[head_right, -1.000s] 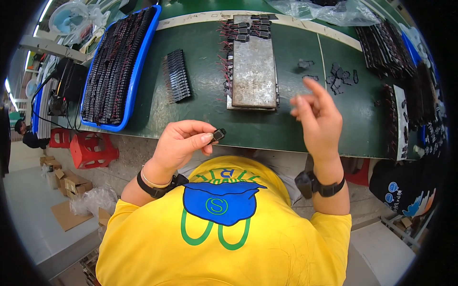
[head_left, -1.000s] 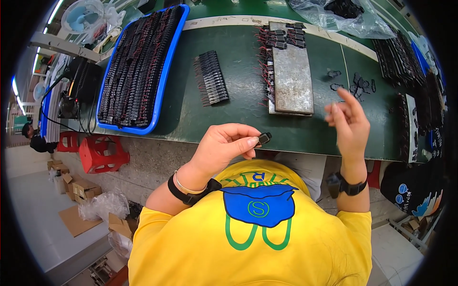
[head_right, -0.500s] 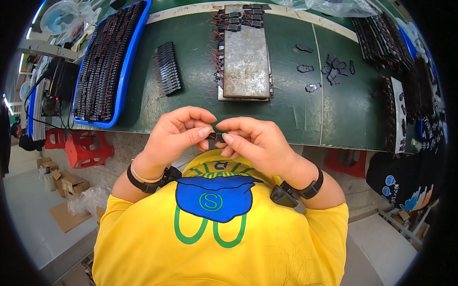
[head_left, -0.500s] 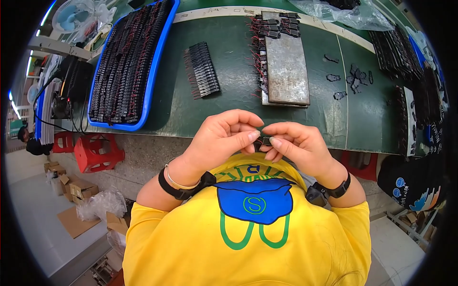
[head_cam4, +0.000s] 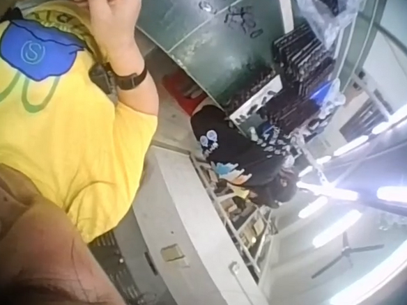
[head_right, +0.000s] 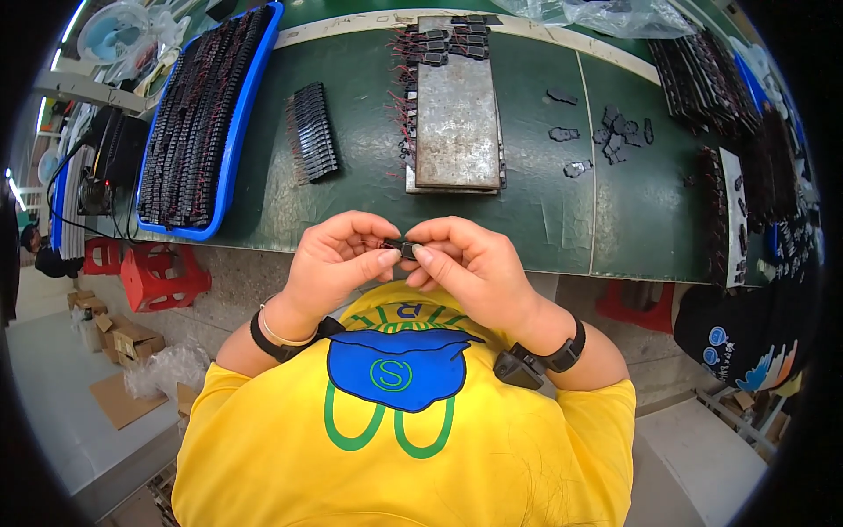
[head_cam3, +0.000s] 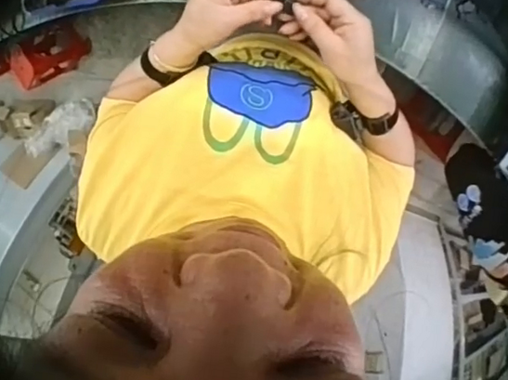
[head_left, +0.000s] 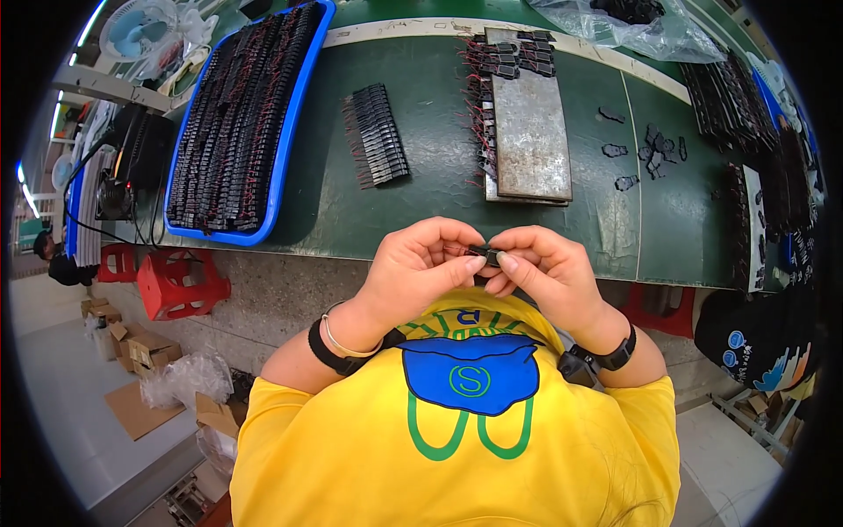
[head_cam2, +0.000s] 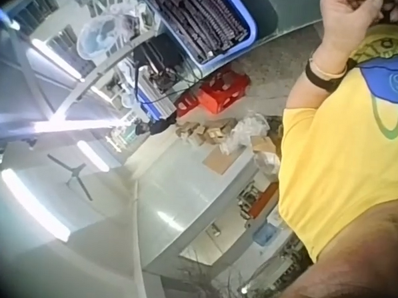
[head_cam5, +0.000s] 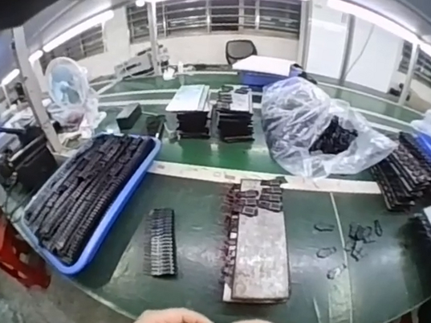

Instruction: The person picks up a speaker and a plastic cover by hand, fits the cover onto the speaker, and presses them together. After repeating this process for several speakers, the person places the assembled components onto a metal block.

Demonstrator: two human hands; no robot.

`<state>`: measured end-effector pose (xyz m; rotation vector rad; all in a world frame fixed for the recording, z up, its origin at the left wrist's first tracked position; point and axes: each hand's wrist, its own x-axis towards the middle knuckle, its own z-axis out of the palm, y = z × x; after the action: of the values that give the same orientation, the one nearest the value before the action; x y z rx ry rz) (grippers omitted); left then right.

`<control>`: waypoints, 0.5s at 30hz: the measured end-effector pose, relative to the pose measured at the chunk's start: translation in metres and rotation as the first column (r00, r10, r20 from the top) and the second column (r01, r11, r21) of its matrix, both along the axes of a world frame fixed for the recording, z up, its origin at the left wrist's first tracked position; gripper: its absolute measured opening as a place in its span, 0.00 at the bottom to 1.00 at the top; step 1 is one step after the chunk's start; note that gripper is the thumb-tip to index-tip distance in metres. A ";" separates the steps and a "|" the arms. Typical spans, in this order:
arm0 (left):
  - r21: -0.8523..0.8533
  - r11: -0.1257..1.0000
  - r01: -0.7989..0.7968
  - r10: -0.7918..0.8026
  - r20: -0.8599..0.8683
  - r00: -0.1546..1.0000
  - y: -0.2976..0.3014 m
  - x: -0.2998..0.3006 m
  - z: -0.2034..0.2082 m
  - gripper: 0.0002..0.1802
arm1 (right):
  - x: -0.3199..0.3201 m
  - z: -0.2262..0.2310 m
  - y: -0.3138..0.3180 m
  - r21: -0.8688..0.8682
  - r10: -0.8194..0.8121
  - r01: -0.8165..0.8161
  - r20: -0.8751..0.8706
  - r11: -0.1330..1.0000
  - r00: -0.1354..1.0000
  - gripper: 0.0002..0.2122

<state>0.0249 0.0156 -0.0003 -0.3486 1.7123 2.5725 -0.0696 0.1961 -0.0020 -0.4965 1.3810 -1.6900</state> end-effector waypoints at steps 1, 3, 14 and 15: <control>-0.038 0.999 0.013 -0.013 0.017 1.000 -0.001 0.000 0.000 0.16 | 0.000 0.001 0.000 0.000 0.000 0.000 0.000 1.000 1.000 0.10; -0.075 0.997 0.027 -0.025 0.035 0.999 -0.002 0.000 0.001 0.17 | 0.000 0.003 0.000 0.018 0.013 -0.013 -0.046 1.000 0.999 0.10; 0.043 0.993 0.111 -0.113 0.048 0.992 -0.006 0.001 0.003 0.16 | -0.005 0.005 -0.001 -0.012 0.088 -0.088 -0.044 0.996 0.995 0.09; 0.042 0.993 0.112 -0.114 0.049 0.992 -0.006 0.001 0.004 0.16 | -0.006 0.006 -0.001 -0.003 0.101 -0.101 -0.011 0.995 0.995 0.09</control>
<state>0.0257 0.0096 0.0032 -0.3040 1.6132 2.4917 -0.0755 0.1952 0.0036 -0.5684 1.3386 -1.6107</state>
